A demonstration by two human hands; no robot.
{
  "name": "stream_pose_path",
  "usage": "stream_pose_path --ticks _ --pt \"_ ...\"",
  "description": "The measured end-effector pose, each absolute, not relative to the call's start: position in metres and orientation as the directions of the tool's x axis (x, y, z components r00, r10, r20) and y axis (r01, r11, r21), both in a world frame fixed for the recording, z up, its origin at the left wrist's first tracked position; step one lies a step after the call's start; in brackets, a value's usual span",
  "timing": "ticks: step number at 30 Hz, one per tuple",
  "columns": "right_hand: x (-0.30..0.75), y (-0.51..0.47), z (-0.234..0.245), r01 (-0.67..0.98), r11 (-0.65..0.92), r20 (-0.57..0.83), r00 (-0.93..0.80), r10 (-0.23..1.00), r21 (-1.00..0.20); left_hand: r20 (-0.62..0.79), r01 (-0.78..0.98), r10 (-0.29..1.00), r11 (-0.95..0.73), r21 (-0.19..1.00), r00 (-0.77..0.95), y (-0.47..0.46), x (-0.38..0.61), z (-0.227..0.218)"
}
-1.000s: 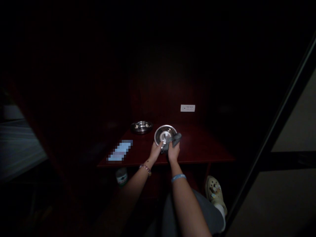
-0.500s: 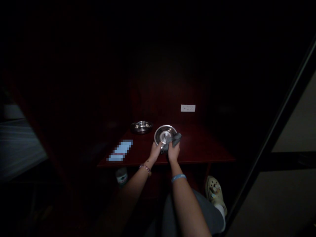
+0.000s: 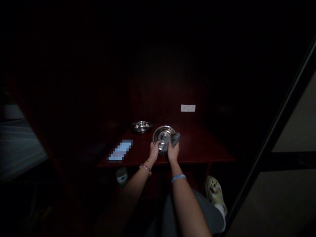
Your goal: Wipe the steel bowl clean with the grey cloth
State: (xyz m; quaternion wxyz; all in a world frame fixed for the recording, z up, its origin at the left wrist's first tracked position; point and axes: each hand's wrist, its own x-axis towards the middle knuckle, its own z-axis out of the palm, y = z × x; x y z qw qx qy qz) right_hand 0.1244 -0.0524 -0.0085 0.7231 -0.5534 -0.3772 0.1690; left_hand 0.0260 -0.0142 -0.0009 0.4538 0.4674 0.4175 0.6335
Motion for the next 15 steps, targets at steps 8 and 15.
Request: stream_pose_path --ticks 8,15 --pt "0.1254 -0.0533 -0.0082 0.172 0.316 0.346 0.667 0.659 -0.933 0.286 -0.194 0.951 -0.304 0.933 -0.116 -0.0163 0.0272 -0.0010" --pt "0.1264 -0.0548 -0.0083 0.181 0.354 0.379 0.669 0.640 -0.918 0.304 -0.181 0.947 -0.318 0.931 -0.103 -0.0199 0.0282 0.0007"
